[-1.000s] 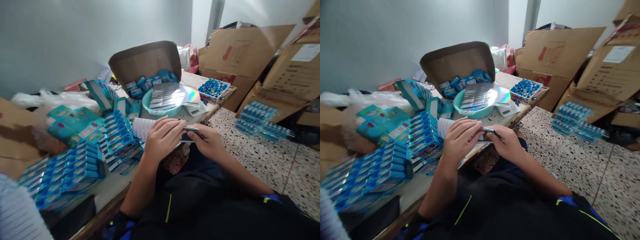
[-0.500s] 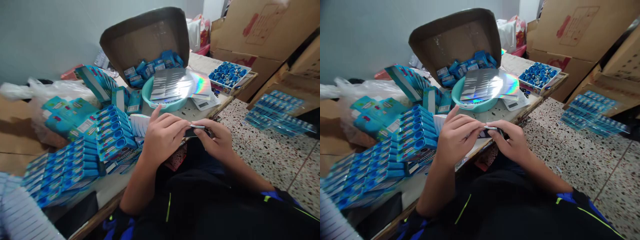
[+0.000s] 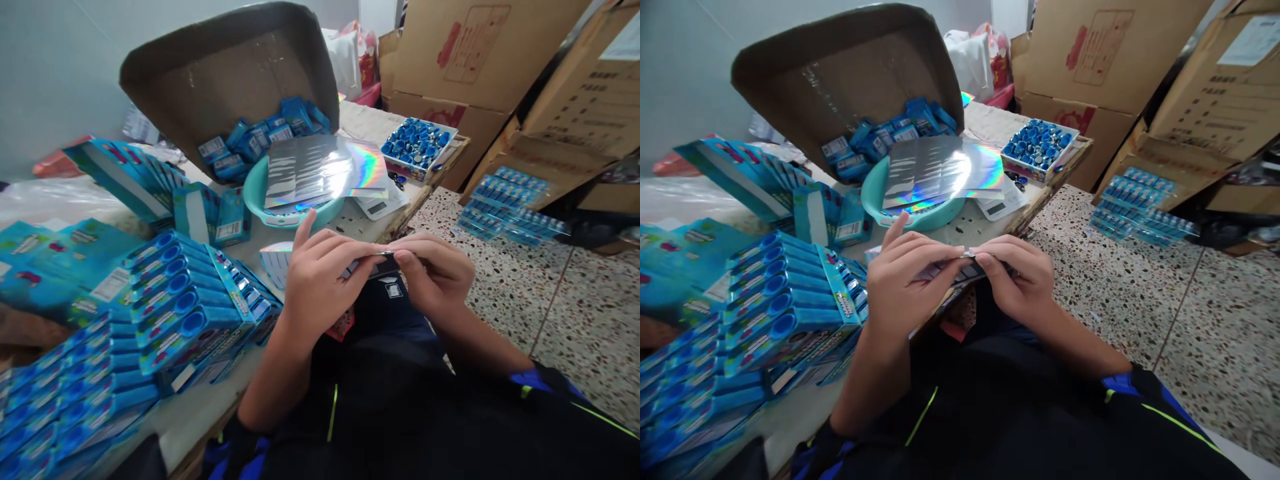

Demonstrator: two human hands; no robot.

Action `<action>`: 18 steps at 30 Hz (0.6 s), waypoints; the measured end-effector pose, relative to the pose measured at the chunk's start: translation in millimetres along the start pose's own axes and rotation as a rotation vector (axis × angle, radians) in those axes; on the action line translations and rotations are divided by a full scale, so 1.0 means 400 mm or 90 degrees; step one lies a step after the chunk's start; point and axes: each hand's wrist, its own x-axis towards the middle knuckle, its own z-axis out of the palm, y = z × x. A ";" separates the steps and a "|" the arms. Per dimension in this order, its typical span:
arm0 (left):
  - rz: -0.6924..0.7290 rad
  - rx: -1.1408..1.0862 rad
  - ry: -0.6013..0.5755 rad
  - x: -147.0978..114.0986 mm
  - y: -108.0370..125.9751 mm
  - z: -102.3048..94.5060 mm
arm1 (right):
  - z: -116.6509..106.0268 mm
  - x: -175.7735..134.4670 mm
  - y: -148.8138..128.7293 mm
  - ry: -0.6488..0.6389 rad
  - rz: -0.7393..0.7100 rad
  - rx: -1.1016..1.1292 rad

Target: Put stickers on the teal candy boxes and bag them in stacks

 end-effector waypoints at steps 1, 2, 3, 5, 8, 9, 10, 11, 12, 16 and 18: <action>-0.003 -0.003 0.001 0.000 -0.003 0.003 | 0.001 0.000 0.002 0.007 0.002 0.004; 0.000 0.000 0.002 -0.001 -0.006 0.005 | 0.003 -0.001 0.004 0.013 0.005 0.013; 0.010 0.010 0.004 -0.003 -0.011 0.007 | 0.006 -0.002 0.006 0.019 0.010 0.023; 0.051 0.046 0.015 -0.009 -0.023 0.012 | 0.013 -0.005 0.007 0.031 0.026 0.037; 0.132 0.092 0.053 -0.024 -0.042 0.024 | 0.025 -0.008 0.008 0.061 0.043 0.044; 0.156 0.100 0.070 -0.030 -0.048 0.029 | 0.028 -0.009 0.009 0.067 0.044 0.043; 0.179 0.106 0.088 -0.035 -0.053 0.035 | 0.029 -0.009 0.009 0.071 0.044 0.040; 0.201 0.111 0.106 -0.039 -0.057 0.040 | 0.029 -0.009 0.009 0.069 0.044 0.035; 0.221 0.112 0.122 -0.041 -0.060 0.045 | 0.028 -0.009 0.008 0.066 0.043 0.029; 0.238 0.092 0.119 -0.034 -0.067 0.059 | 0.016 -0.012 0.005 0.060 0.045 0.010; 0.235 0.096 0.099 -0.027 -0.067 0.064 | 0.010 -0.015 0.002 0.057 0.046 0.005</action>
